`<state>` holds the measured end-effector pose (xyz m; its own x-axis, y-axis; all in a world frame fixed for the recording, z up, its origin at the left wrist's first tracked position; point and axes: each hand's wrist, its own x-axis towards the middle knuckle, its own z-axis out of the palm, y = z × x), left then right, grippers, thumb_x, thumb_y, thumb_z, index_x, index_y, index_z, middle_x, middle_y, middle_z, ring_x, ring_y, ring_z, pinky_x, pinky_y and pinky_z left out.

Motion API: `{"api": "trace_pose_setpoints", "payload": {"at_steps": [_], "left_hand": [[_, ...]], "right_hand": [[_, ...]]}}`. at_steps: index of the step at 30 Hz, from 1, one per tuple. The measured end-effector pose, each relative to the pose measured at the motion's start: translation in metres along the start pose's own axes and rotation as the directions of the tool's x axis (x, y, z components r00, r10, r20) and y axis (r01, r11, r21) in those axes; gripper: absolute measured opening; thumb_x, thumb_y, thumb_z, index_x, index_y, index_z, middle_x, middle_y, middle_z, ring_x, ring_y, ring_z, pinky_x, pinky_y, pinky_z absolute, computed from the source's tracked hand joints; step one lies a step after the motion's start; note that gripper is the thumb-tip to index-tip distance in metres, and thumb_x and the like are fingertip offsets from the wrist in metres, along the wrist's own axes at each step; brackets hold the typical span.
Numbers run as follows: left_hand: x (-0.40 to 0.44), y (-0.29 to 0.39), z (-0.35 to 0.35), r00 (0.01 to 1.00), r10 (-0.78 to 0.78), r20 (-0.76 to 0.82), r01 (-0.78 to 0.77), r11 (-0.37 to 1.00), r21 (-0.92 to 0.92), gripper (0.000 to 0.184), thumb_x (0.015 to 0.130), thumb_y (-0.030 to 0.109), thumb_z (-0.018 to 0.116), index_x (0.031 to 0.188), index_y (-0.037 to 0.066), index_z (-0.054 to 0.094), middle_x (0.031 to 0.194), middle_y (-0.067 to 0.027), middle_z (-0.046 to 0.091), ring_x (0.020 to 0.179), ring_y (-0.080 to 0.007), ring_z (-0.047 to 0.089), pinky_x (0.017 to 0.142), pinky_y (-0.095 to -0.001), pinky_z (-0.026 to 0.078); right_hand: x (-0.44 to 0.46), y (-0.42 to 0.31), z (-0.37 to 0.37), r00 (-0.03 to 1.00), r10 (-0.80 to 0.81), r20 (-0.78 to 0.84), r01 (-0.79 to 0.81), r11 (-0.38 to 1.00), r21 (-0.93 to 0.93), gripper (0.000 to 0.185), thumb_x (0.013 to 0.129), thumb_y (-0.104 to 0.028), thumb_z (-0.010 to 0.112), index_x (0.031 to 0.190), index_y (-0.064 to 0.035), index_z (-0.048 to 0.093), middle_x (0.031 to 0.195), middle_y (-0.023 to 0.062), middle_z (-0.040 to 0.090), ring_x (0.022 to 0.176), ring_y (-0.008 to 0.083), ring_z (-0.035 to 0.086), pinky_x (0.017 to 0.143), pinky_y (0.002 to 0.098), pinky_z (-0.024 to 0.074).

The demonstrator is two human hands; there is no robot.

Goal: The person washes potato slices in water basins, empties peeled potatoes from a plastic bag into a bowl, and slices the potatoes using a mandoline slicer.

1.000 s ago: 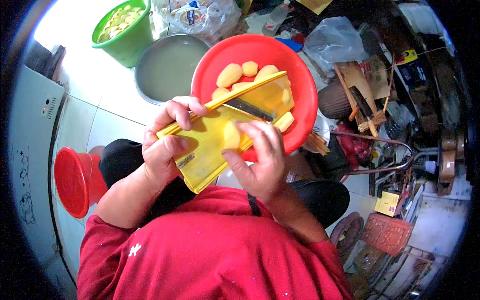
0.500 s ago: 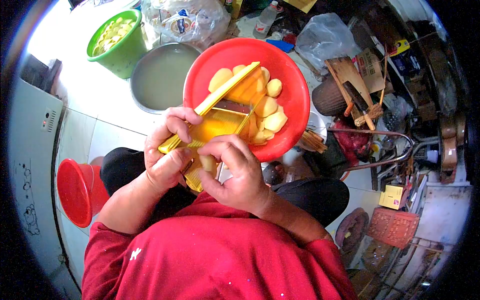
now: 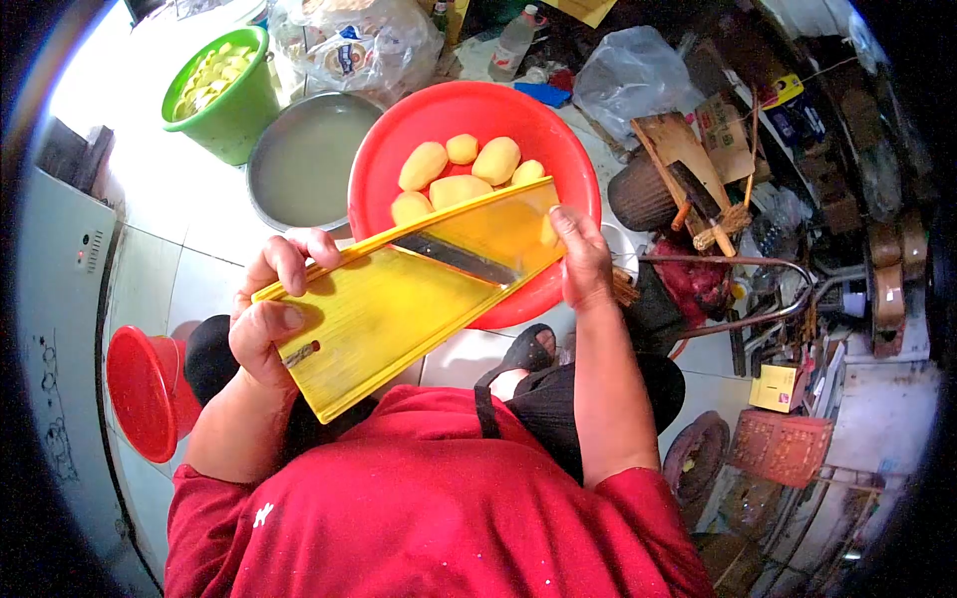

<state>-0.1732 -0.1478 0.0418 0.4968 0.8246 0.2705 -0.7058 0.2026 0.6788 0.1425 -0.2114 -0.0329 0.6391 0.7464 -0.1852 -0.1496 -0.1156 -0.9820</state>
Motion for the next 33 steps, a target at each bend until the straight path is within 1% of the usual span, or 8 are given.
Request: {"api": "trace_pose_setpoints", "payload": {"at_steps": [8, 15, 21, 24, 28, 30, 32, 33], "left_hand": [[0.005, 0.015, -0.011, 0.998, -0.042, -0.05, 0.037, 0.994, -0.099, 0.017, 0.07, 0.014, 0.047, 0.086, 0.009, 0.043, 0.111, -0.014, 0.053, 0.108, -0.0325, 0.05, 0.097, -0.0429, 0.041], [0.007, 0.029, -0.013, 0.986, -0.031, -0.165, 0.01, 0.992, -0.126, 0.018, 0.071, 0.013, 0.048, 0.088, 0.009, 0.044, 0.111, -0.0142, 0.055, 0.11, -0.032, 0.048, 0.1, -0.0455, 0.038], [0.007, 0.027, -0.06, 0.969, -0.032, -0.246, 0.016, 0.998, -0.066, 0.03, 0.074, 0.013, 0.05, 0.101, 0.006, 0.06, 0.119, -0.0154, 0.055, 0.121, -0.0342, 0.046, 0.106, -0.0502, 0.036], [0.011, 0.031, -0.096, 0.974, -0.08, -0.211, 0.06, 0.993, -0.103, 0.039, 0.079, 0.011, 0.048, 0.114, 0.004, 0.062, 0.133, -0.0191, 0.051, 0.127, -0.0389, 0.042, 0.108, -0.0556, 0.032], [0.027, 0.04, -0.123, 0.984, -0.124, -0.124, 0.107, 0.985, -0.135, 0.041, 0.082, 0.01, 0.046, 0.119, 0.003, 0.061, 0.136, -0.02, 0.048, 0.131, -0.0403, 0.038, 0.109, -0.0587, 0.03], [0.033, 0.047, -0.126, 0.985, -0.174, 0.02, 0.174, 0.967, -0.186, 0.039, 0.085, 0.01, 0.046, 0.119, 0.001, 0.06, 0.137, -0.0203, 0.048, 0.132, -0.0402, 0.036, 0.11, -0.058, 0.027], [0.041, 0.057, -0.141, 0.981, -0.136, -0.137, 0.114, 0.981, -0.156, 0.04, 0.084, 0.01, 0.047, 0.121, -0.002, 0.058, 0.136, -0.0204, 0.048, 0.132, -0.0392, 0.037, 0.111, -0.0569, 0.026], [0.045, 0.063, -0.141, 0.982, -0.15, -0.115, 0.126, 0.974, -0.19, 0.041, 0.084, 0.009, 0.047, 0.123, -0.004, 0.054, 0.137, -0.0209, 0.047, 0.132, -0.0386, 0.037, 0.112, -0.0562, 0.026]], "right_hand": [[0.011, 0.008, -0.022, 0.994, 0.063, 0.084, -0.085, 0.956, 0.282, 0.027, 0.092, -0.016, 0.06, 0.113, 0.0004, 0.058, 0.106, 0.0094, 0.063, 0.096, 0.0196, 0.061, 0.084, 0.0317, 0.0496], [0.011, 0.015, -0.045, 0.971, 0.236, -0.036, -0.197, 0.877, 0.438, 0.013, 0.088, -0.023, 0.065, 0.087, -0.0117, 0.059, 0.075, 0.0002, 0.06, 0.063, 0.0127, 0.06, 0.047, 0.0244, 0.0465], [-0.064, -0.032, -0.05, 0.964, 0.233, 0.131, -0.267, 0.864, 0.427, 0.019, 0.089, -0.02, 0.064, 0.104, -0.0077, 0.061, 0.082, 0.0042, 0.064, 0.063, 0.0135, 0.062, 0.049, 0.0234, 0.0498], [-0.101, -0.066, -0.099, 0.997, -0.008, 0.071, -0.013, 0.957, 0.288, 0.022, 0.089, -0.014, 0.064, 0.109, -0.0053, 0.06, 0.086, 0.0055, 0.064, 0.066, 0.014, 0.063, 0.052, 0.023, 0.0516], [-0.144, -0.076, -0.189, 0.849, -0.446, -0.282, 0.363, 0.882, -0.301, 0.022, 0.089, -0.009, 0.062, 0.11, -0.006, 0.059, 0.087, 0.0036, 0.063, 0.067, 0.0116, 0.062, 0.053, 0.0225, 0.0512], [-0.168, -0.067, -0.249, 0.694, -0.633, -0.344, 0.284, 0.679, -0.677, 0.023, 0.088, -0.007, 0.062, 0.111, -0.0069, 0.059, 0.087, 0.0013, 0.062, 0.07, 0.0125, 0.063, 0.058, 0.0224, 0.051], [-0.202, -0.078, -0.315, 0.551, -0.79, -0.269, -0.087, 0.267, -0.96, 0.024, 0.087, -0.01, 0.062, 0.11, -0.0102, 0.059, 0.09, 0.0119, 0.064, 0.076, 0.0267, 0.064, 0.068, 0.0376, 0.052], [-0.209, -0.059, -0.385, 0.459, -0.848, -0.266, 0.017, 0.307, -0.952, 0.027, 0.088, -0.012, 0.062, 0.114, -0.013, 0.058, 0.091, 0.017, 0.064, 0.079, 0.0342, 0.064, 0.07, 0.0417, 0.0523]]}}
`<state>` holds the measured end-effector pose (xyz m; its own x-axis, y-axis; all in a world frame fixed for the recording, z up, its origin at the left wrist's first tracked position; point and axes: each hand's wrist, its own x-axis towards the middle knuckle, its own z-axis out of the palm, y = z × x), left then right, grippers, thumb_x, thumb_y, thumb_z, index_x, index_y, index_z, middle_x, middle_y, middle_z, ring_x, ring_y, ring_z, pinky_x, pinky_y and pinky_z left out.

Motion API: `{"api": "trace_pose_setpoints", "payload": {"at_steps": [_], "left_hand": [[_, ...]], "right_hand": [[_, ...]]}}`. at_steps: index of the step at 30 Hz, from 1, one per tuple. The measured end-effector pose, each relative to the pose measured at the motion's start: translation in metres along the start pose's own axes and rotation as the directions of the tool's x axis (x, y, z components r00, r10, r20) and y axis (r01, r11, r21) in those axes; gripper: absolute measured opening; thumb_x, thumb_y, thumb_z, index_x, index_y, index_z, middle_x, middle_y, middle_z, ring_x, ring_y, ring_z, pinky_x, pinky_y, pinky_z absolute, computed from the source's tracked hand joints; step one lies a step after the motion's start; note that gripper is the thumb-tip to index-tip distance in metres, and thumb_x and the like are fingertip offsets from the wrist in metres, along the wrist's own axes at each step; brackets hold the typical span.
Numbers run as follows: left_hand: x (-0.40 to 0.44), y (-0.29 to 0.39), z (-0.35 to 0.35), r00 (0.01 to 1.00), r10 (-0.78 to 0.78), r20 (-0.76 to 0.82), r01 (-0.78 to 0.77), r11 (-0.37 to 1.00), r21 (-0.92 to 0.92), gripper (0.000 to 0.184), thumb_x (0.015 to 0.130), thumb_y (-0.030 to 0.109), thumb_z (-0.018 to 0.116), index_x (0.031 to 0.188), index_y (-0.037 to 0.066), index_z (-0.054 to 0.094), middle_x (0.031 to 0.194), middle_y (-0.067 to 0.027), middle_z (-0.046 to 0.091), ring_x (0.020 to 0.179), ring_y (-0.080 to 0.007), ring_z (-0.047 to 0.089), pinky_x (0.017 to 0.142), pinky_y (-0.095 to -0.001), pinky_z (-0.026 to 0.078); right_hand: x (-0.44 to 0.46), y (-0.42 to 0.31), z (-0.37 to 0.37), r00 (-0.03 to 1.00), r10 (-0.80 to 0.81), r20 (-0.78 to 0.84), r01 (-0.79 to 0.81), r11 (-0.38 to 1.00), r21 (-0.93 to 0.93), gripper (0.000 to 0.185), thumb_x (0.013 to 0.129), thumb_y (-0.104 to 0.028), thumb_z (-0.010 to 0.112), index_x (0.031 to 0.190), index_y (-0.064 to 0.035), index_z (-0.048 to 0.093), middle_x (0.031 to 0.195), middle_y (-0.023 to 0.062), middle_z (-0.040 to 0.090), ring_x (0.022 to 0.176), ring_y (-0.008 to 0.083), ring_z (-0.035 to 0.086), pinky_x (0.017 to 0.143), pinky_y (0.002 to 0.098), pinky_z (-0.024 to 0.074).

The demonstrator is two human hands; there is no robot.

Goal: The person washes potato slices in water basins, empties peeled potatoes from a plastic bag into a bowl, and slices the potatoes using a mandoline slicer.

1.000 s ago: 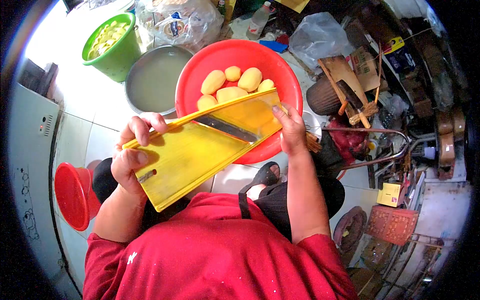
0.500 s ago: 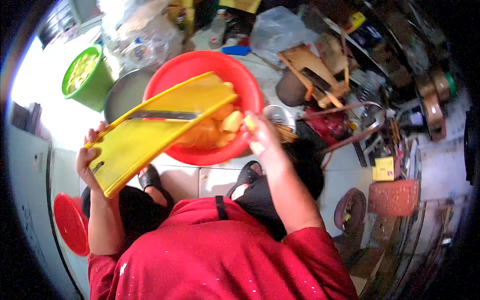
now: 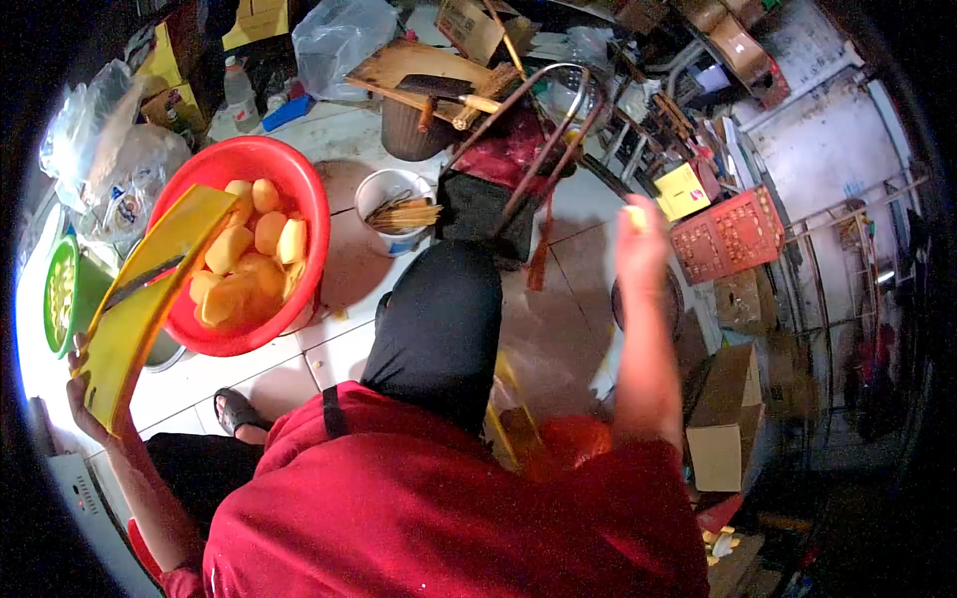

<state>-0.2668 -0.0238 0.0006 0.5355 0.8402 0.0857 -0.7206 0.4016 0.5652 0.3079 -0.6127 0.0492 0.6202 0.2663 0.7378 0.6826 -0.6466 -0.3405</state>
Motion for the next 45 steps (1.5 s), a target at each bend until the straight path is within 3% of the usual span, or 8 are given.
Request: {"api": "trace_pose_setpoints", "payload": {"at_steps": [3, 8, 12, 15, 18, 30, 37, 45], "left_hand": [[0.004, 0.015, 0.014, 0.999, 0.033, -0.036, -0.029, 0.994, 0.105, 0.045, 0.085, 0.009, 0.046, 0.128, -0.003, 0.048, 0.141, -0.0211, 0.041, 0.133, -0.0388, 0.034, 0.112, -0.0563, 0.025], [0.004, 0.028, 0.053, 0.966, 0.174, -0.189, -0.131, 0.967, 0.22, 0.049, 0.088, 0.007, 0.044, 0.135, -0.004, 0.04, 0.145, -0.0219, 0.036, 0.135, -0.0389, 0.031, 0.114, -0.0546, 0.023], [0.006, 0.038, 0.093, 0.919, -0.04, 0.392, 0.004, 0.996, 0.09, 0.05, 0.092, 0.01, 0.044, 0.138, -0.007, 0.033, 0.144, -0.0235, 0.037, 0.133, -0.0331, 0.037, 0.114, -0.0455, 0.026], [0.008, 0.05, 0.109, 0.921, 0.358, -0.152, -0.331, 0.928, 0.173, 0.058, 0.087, 0.013, 0.045, 0.14, -0.006, 0.033, 0.15, -0.0219, 0.028, 0.14, -0.0355, 0.023, 0.116, -0.051, 0.016], [0.007, 0.055, 0.124, 0.889, 0.072, 0.453, -0.133, 0.986, 0.105, 0.038, 0.09, 0.017, 0.046, 0.116, -0.008, 0.059, 0.13, -0.0261, 0.052, 0.13, -0.0378, 0.041, 0.112, -0.0519, 0.029], [0.031, -0.005, 0.108, 0.965, 0.181, -0.188, -0.163, 0.98, 0.111, 0.019, 0.075, 0.007, 0.048, 0.092, 0.001, 0.054, 0.1, -0.0167, 0.062, 0.102, -0.0282, 0.058, 0.095, -0.0426, 0.047], [0.063, -0.035, 0.087, 0.989, 0.036, -0.14, -0.031, 0.999, 0.039, 0.015, 0.071, 0.008, 0.049, 0.085, 0.005, 0.056, 0.102, -0.0158, 0.06, 0.097, -0.0308, 0.054, 0.094, -0.0431, 0.043], [0.069, -0.033, 0.086, 0.977, 0.046, -0.208, -0.027, 0.995, 0.091, 0.012, 0.071, 0.009, 0.05, 0.08, 0.007, 0.057, 0.096, -0.0155, 0.062, 0.096, -0.0284, 0.058, 0.094, -0.0427, 0.046]], "right_hand": [[0.003, 0.067, -0.071, 0.896, 0.427, -0.122, -0.39, 0.625, -0.676, 0.058, 0.083, -0.036, 0.066, 0.129, -0.0055, 0.049, 0.12, 0.0246, 0.057, 0.104, 0.0427, 0.057, 0.089, 0.0485, 0.0461], [-0.013, 0.058, -0.067, 0.804, 0.594, -0.035, -0.573, 0.758, -0.311, 0.049, 0.085, -0.03, 0.066, 0.124, -0.0047, 0.052, 0.114, 0.0218, 0.062, 0.104, 0.0359, 0.061, 0.09, 0.0439, 0.0461], [-0.016, 0.012, -0.001, 0.871, 0.419, 0.255, -0.438, 0.899, 0.016, 0.043, 0.083, -0.025, 0.072, 0.118, -0.0047, 0.057, 0.099, 0.0136, 0.065, 0.087, 0.021, 0.063, 0.08, 0.0337, 0.0506], [0.001, -0.06, 0.048, 0.882, 0.205, 0.425, -0.31, 0.931, 0.193, 0.037, 0.083, -0.018, 0.07, 0.116, -0.0034, 0.061, 0.099, 0.0125, 0.068, 0.088, 0.0189, 0.065, 0.082, 0.0305, 0.0514], [0.013, -0.15, 0.088, 0.783, -0.041, 0.621, -0.262, 0.883, 0.389, 0.035, 0.083, -0.014, 0.066, 0.114, -0.0009, 0.061, 0.104, 0.0158, 0.067, 0.088, 0.0199, 0.066, 0.08, 0.0319, 0.0527], [-0.057, -0.359, 0.204, 0.05, -0.489, 0.871, -0.106, 0.864, 0.492, 0.033, 0.08, -0.021, 0.067, 0.106, -0.0019, 0.064, 0.09, 0.0189, 0.066, 0.083, 0.0303, 0.066, 0.076, 0.0381, 0.053], [-0.064, -0.364, 0.221, -0.07, -0.549, 0.833, -0.047, 0.836, 0.547, 0.034, 0.08, -0.02, 0.067, 0.106, 0.0002, 0.064, 0.096, 0.0223, 0.066, 0.09, 0.0328, 0.066, 0.08, 0.04, 0.052], [-0.071, -0.366, 0.249, 0.118, -0.561, 0.819, -0.068, 0.819, 0.57, 0.035, 0.078, -0.021, 0.071, 0.105, -0.0012, 0.062, 0.1, 0.0212, 0.062, 0.094, 0.0376, 0.061, 0.084, 0.0421, 0.0493]]}}
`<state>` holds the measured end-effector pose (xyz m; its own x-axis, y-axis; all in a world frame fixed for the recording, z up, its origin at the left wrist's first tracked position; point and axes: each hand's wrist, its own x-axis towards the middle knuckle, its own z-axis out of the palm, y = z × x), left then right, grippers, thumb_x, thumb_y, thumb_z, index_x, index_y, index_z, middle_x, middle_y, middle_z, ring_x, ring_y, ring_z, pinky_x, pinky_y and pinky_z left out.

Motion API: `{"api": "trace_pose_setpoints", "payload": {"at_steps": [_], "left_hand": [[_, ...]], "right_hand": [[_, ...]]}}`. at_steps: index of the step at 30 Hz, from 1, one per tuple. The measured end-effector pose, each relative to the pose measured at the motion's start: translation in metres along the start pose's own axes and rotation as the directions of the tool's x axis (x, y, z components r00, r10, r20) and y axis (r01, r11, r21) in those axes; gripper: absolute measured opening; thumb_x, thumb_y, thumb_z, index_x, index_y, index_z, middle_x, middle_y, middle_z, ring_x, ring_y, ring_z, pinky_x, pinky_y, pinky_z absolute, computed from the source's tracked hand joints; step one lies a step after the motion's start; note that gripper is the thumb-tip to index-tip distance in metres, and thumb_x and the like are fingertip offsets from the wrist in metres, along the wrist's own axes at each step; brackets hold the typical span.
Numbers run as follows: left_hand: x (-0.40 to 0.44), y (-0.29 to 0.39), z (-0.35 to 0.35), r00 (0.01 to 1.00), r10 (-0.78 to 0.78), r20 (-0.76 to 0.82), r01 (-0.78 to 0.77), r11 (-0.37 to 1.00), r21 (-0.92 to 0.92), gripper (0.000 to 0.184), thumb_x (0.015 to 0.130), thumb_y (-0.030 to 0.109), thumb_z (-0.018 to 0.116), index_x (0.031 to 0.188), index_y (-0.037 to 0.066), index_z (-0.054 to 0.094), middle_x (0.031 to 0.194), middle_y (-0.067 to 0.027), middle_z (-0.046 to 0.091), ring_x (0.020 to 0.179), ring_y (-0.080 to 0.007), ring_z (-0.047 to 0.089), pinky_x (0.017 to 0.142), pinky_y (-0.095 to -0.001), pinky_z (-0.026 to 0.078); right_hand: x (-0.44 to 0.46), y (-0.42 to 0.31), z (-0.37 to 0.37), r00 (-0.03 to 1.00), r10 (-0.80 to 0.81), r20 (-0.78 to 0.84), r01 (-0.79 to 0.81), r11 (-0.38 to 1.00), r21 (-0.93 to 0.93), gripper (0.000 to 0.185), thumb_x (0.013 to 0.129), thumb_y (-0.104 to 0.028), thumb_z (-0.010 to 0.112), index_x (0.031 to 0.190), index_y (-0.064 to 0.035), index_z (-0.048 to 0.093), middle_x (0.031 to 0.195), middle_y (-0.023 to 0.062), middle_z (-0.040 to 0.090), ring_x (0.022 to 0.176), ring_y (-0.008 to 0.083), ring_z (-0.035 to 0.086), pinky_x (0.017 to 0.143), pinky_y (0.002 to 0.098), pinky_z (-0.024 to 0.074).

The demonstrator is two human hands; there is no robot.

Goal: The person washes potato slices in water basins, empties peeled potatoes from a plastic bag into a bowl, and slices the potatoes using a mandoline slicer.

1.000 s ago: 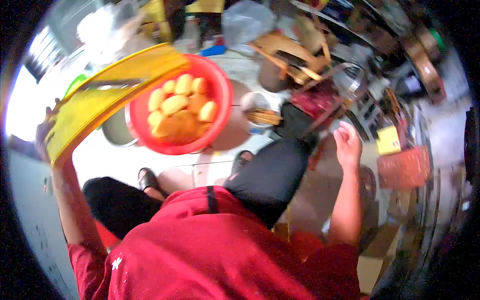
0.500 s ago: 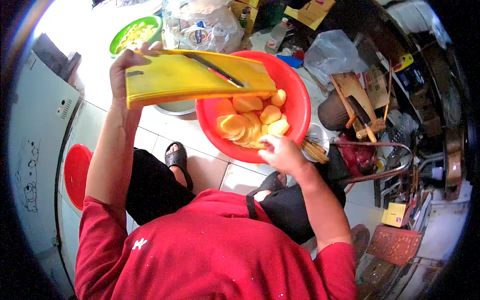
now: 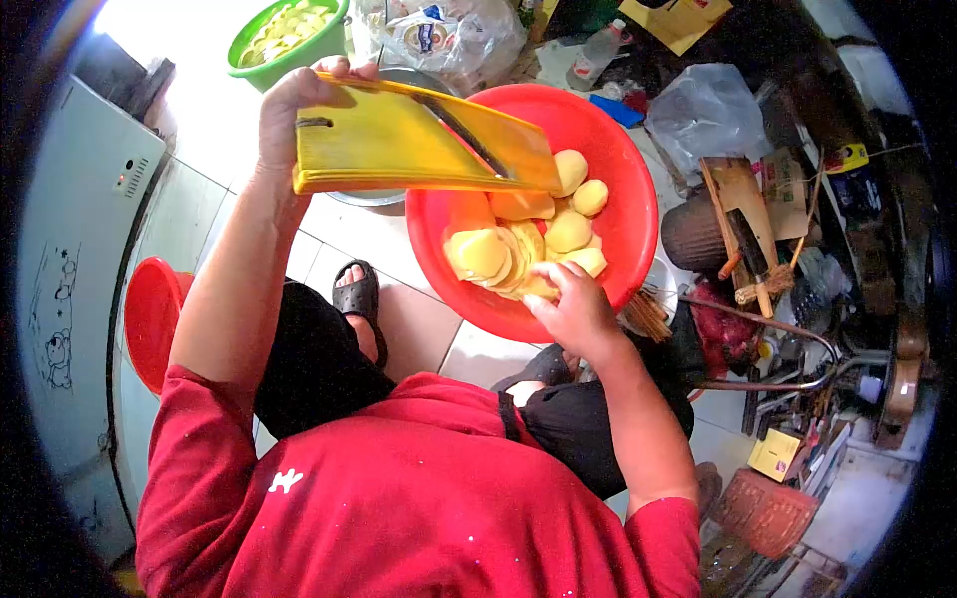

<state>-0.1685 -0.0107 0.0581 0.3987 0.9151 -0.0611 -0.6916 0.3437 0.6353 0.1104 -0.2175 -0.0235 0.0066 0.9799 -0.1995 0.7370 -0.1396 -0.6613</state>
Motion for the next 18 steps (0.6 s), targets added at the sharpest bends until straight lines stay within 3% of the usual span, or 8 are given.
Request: {"api": "trace_pose_setpoints", "payload": {"at_steps": [2, 4, 6, 8, 10, 11, 16, 18], "left_hand": [[0.002, 0.003, -0.011, 0.999, 0.01, 0.043, -0.01, 1.0, -0.003, 0.011, 0.072, 0.01, 0.051, 0.08, 0.006, 0.059, 0.098, -0.0156, 0.063, 0.096, -0.028, 0.058, 0.094, -0.0433, 0.047], [0.0, 0.007, -0.017, 0.996, 0.028, 0.088, -0.027, 1.0, -0.014, 0.013, 0.073, 0.011, 0.053, 0.082, 0.006, 0.06, 0.1, -0.0151, 0.063, 0.096, -0.0276, 0.058, 0.095, -0.0436, 0.047], [-0.002, 0.008, -0.017, 0.996, 0.053, 0.067, -0.053, 0.999, -0.01, 0.013, 0.072, 0.012, 0.054, 0.082, 0.006, 0.06, 0.101, -0.0148, 0.063, 0.097, -0.0277, 0.057, 0.095, -0.0443, 0.047], [-0.006, 0.009, -0.016, 0.997, 0.036, 0.063, -0.032, 0.998, -0.054, 0.014, 0.072, 0.011, 0.054, 0.083, 0.006, 0.06, 0.103, -0.015, 0.063, 0.099, -0.0278, 0.057, 0.097, -0.0443, 0.046], [-0.007, 0.012, -0.019, 0.997, 0.039, 0.068, -0.036, 0.999, -0.04, 0.014, 0.072, 0.012, 0.054, 0.084, 0.007, 0.059, 0.103, -0.0151, 0.063, 0.1, -0.0278, 0.057, 0.098, -0.044, 0.045], [-0.007, 0.013, -0.02, 0.996, 0.037, 0.084, -0.035, 0.999, -0.026, 0.014, 0.072, 0.012, 0.054, 0.084, 0.007, 0.059, 0.104, -0.0152, 0.063, 0.1, -0.0279, 0.057, 0.099, -0.0436, 0.044], [-0.009, 0.018, -0.021, 0.996, 0.044, 0.08, -0.042, 0.999, -0.027, 0.014, 0.072, 0.012, 0.053, 0.085, 0.007, 0.058, 0.106, -0.0151, 0.063, 0.102, -0.0283, 0.057, 0.101, -0.0433, 0.043], [-0.011, 0.02, -0.024, 0.995, 0.034, 0.09, -0.031, 0.999, -0.03, 0.014, 0.072, 0.013, 0.053, 0.085, 0.007, 0.058, 0.107, -0.0151, 0.063, 0.103, -0.0286, 0.057, 0.102, -0.0435, 0.043]], "right_hand": [[0.014, -0.011, 0.0, 0.978, -0.183, -0.1, 0.173, 0.98, -0.099, 0.04, 0.078, -0.021, 0.072, 0.11, -0.0012, 0.059, 0.103, 0.0173, 0.061, 0.096, 0.033, 0.062, 0.083, 0.0386, 0.0501], [0.034, -0.019, 0.007, 0.982, -0.181, -0.057, 0.177, 0.982, -0.071, 0.045, 0.078, -0.026, 0.071, 0.114, -0.0025, 0.058, 0.107, 0.019, 0.06, 0.102, 0.0367, 0.058, 0.089, 0.0407, 0.0469], [0.055, -0.023, 0.021, 0.945, -0.309, -0.103, 0.305, 0.951, -0.054, 0.048, 0.08, -0.031, 0.07, 0.117, -0.0034, 0.057, 0.109, 0.0197, 0.059, 0.106, 0.0361, 0.056, 0.092, 0.042, 0.0447], [0.073, -0.024, 0.037, 0.954, -0.294, -0.055, 0.293, 0.956, -0.03, 0.051, 0.081, -0.038, 0.069, 0.117, -0.0037, 0.058, 0.111, 0.0205, 0.057, 0.107, 0.0368, 0.054, 0.093, 0.0431, 0.0432], [0.084, -0.023, 0.052, 0.98, -0.196, -0.02, 0.187, 0.957, -0.221, 0.051, 0.082, -0.043, 0.068, 0.115, -0.0042, 0.06, 0.109, 0.0209, 0.055, 0.105, 0.0382, 0.054, 0.092, 0.0442, 0.0436], [0.087, -0.021, 0.056, 0.98, -0.199, -0.028, 0.191, 0.964, -0.186, 0.051, 0.082, -0.047, 0.066, 0.111, -0.0047, 0.063, 0.109, 0.021, 0.053, 0.104, 0.0392, 0.054, 0.092, 0.0448, 0.0436], [0.079, -0.013, 0.056, 0.973, -0.231, 0.01, 0.228, 0.949, -0.22, 0.046, 0.081, -0.045, 0.067, 0.108, -0.007, 0.065, 0.109, 0.0195, 0.052, 0.103, 0.0373, 0.054, 0.091, 0.0442, 0.0446], [0.076, -0.005, 0.051, 0.935, -0.349, 0.055, 0.353, 0.919, -0.175, 0.044, 0.081, -0.042, 0.068, 0.108, -0.0081, 0.066, 0.108, 0.0179, 0.052, 0.102, 0.0355, 0.055, 0.091, 0.0424, 0.0454]]}}
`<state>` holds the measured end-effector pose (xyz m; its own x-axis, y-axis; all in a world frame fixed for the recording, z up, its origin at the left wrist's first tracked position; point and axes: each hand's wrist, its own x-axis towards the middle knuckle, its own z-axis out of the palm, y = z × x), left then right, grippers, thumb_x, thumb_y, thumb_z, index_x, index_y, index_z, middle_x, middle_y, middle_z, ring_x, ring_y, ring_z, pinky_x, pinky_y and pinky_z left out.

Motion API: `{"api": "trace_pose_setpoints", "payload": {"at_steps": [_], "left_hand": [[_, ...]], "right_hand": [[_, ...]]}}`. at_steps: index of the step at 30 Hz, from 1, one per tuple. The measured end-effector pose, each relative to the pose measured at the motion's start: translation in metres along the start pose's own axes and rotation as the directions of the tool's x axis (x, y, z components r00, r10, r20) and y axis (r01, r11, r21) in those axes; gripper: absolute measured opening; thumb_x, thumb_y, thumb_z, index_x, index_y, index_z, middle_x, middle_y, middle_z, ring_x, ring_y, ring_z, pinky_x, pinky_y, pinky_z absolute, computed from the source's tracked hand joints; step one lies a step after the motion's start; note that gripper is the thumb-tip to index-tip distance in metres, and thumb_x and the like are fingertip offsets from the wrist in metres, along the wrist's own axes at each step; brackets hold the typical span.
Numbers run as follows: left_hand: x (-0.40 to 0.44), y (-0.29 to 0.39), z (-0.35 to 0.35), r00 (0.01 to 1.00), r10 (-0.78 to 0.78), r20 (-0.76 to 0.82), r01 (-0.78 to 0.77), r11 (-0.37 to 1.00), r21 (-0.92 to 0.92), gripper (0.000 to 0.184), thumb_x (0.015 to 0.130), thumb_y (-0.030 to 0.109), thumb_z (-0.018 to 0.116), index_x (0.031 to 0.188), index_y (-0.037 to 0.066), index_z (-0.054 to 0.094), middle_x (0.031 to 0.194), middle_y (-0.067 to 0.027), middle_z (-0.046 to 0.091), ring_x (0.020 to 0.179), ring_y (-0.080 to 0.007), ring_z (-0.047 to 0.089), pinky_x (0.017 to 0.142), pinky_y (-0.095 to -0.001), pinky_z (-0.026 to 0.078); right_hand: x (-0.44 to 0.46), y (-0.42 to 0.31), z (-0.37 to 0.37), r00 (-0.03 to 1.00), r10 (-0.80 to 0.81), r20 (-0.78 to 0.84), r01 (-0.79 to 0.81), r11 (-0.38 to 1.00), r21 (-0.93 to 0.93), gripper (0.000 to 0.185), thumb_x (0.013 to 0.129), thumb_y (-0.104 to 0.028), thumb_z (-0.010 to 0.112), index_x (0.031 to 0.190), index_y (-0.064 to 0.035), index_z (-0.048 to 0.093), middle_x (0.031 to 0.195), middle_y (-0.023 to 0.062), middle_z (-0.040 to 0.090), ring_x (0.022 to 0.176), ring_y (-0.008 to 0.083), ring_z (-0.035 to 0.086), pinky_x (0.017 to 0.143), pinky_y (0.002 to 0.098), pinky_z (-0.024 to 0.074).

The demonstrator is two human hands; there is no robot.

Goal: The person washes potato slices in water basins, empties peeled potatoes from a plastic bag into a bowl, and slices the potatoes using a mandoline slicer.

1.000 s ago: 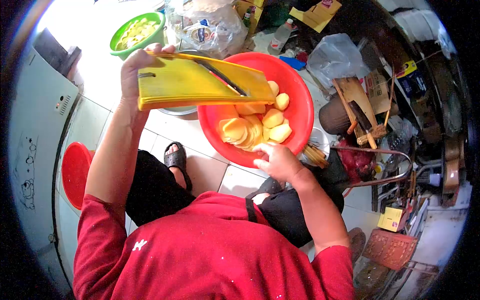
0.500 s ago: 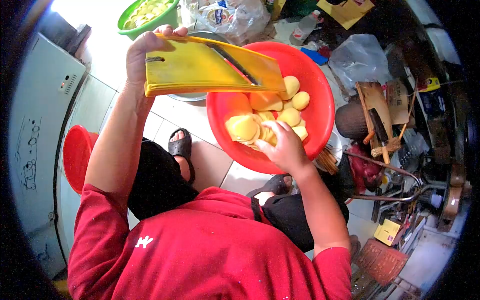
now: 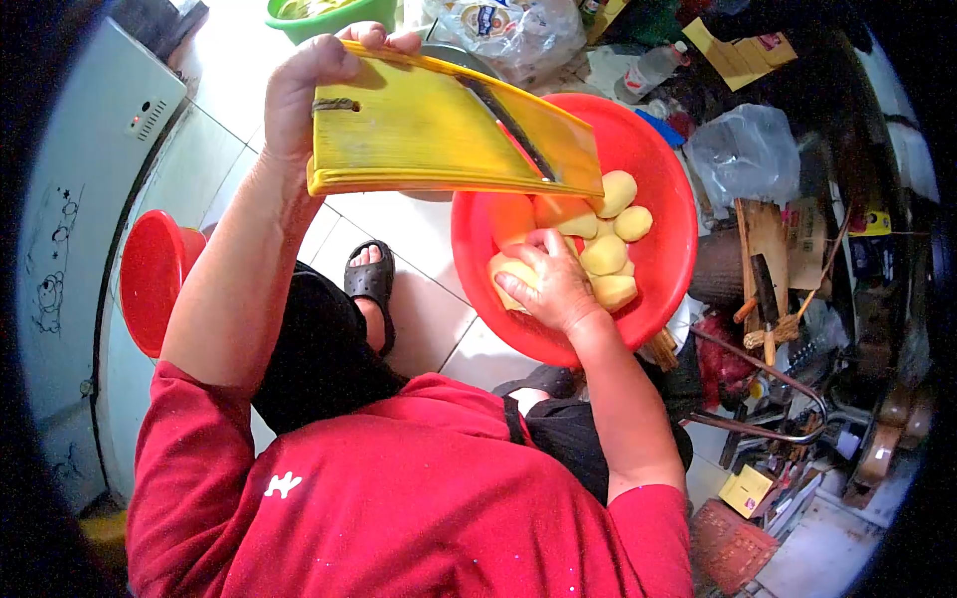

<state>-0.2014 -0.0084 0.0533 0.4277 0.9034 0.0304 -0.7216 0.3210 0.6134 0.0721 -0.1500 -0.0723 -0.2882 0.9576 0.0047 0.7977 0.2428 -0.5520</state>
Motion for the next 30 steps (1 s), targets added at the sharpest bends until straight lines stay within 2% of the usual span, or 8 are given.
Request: {"api": "trace_pose_setpoints", "payload": {"at_steps": [1, 5, 8, 13, 18, 22, 27, 30], "left_hand": [[-0.001, 0.001, -0.002, 0.999, -0.017, 0.03, 0.018, 1.0, -0.019, 0.015, 0.073, 0.012, 0.053, 0.086, 0.007, 0.058, 0.107, -0.0151, 0.063, 0.103, -0.0284, 0.057, 0.102, -0.0435, 0.042], [-0.002, 0.004, -0.009, 0.993, -0.019, 0.112, 0.029, 0.995, -0.091, 0.022, 0.072, 0.009, 0.049, 0.094, 0.007, 0.054, 0.114, -0.016, 0.062, 0.107, -0.0302, 0.056, 0.101, -0.0453, 0.041], [-0.005, 0.006, -0.009, 0.996, -0.027, 0.084, 0.035, 0.995, -0.096, 0.022, 0.073, 0.009, 0.049, 0.094, 0.007, 0.054, 0.113, -0.0156, 0.062, 0.106, -0.0298, 0.056, 0.101, -0.0451, 0.041], [-0.005, 0.007, -0.013, 0.999, 0.0, 0.053, 0.003, 0.998, -0.061, 0.021, 0.074, 0.01, 0.048, 0.093, 0.008, 0.054, 0.114, -0.0154, 0.062, 0.107, -0.0296, 0.055, 0.102, -0.0452, 0.04], [-0.004, 0.007, -0.01, 0.992, -0.028, 0.127, 0.039, 0.996, -0.086, 0.02, 0.075, 0.011, 0.048, 0.093, 0.008, 0.054, 0.113, -0.0145, 0.06, 0.107, -0.0301, 0.054, 0.102, -0.0457, 0.039], [-0.004, 0.006, -0.009, 0.997, -0.005, 0.079, 0.01, 0.998, -0.058, 0.02, 0.075, 0.011, 0.049, 0.094, 0.008, 0.054, 0.111, -0.014, 0.06, 0.106, -0.0298, 0.054, 0.103, -0.0453, 0.039], [-0.004, 0.007, -0.013, 0.997, -0.005, 0.08, 0.012, 0.996, -0.086, 0.02, 0.075, 0.011, 0.049, 0.094, 0.008, 0.054, 0.111, -0.0141, 0.06, 0.107, -0.0292, 0.053, 0.103, -0.0446, 0.039], [-0.005, 0.008, -0.014, 0.999, 0.014, 0.042, -0.011, 0.998, -0.066, 0.02, 0.075, 0.011, 0.049, 0.093, 0.007, 0.055, 0.11, -0.0141, 0.06, 0.108, -0.0287, 0.053, 0.103, -0.0439, 0.038]], "right_hand": [[-0.002, 0.002, -0.001, 1.0, 0.01, 0.028, -0.01, 1.0, -0.012, 0.038, 0.078, -0.041, 0.07, 0.103, -0.0129, 0.068, 0.109, 0.0143, 0.054, 0.102, 0.0335, 0.054, 0.09, 0.0433, 0.0464], [-0.01, 0.009, -0.01, 0.995, -0.033, 0.09, 0.029, 0.998, 0.048, 0.035, 0.077, -0.04, 0.07, 0.099, -0.0131, 0.069, 0.105, 0.0137, 0.056, 0.101, 0.0319, 0.055, 0.09, 0.0422, 0.0462], [-0.014, 0.027, -0.013, 0.962, -0.124, 0.245, 0.142, 0.988, -0.058, 0.034, 0.074, -0.039, 0.071, 0.094, -0.0125, 0.069, 0.103, 0.0125, 0.058, 0.099, 0.0306, 0.056, 0.091, 0.0407, 0.0458], [-0.009, 0.013, -0.021, 0.96, -0.161, 0.228, 0.187, 0.977, -0.1, 0.038, 0.077, -0.037, 0.069, 0.102, -0.0082, 0.068, 0.109, 0.016, 0.056, 0.102, 0.0325, 0.056, 0.092, 0.041, 0.045], [-0.003, 0.004, -0.005, 0.992, -0.009, 0.122, 0.037, 0.972, -0.23, 0.041, 0.076, -0.038, 0.069, 0.108, -0.0122, 0.066, 0.11, 0.0153, 0.055, 0.104, 0.033, 0.055, 0.093, 0.043, 0.0439], [-0.012, 0.009, -0.002, 0.989, 0.016, 0.145, 0.01, 0.984, -0.175, 0.041, 0.075, -0.04, 0.068, 0.108, -0.0161, 0.066, 0.108, 0.0139, 0.056, 0.103, 0.033, 0.054, 0.093, 0.0445, 0.0436], [-0.024, 0.017, -0.012, 0.96, -0.213, 0.179, 0.255, 0.932, -0.259, 0.043, 0.074, -0.038, 0.067, 0.112, -0.0179, 0.065, 0.107, 0.0118, 0.056, 0.105, 0.0308, 0.053, 0.095, 0.044, 0.0419], [-0.025, 0.02, -0.013, 0.945, -0.207, 0.252, 0.278, 0.915, -0.292, 0.046, 0.074, -0.038, 0.068, 0.114, -0.0153, 0.064, 0.116, 0.0152, 0.055, 0.113, 0.033, 0.051, 0.1, 0.0446, 0.0394]]}}
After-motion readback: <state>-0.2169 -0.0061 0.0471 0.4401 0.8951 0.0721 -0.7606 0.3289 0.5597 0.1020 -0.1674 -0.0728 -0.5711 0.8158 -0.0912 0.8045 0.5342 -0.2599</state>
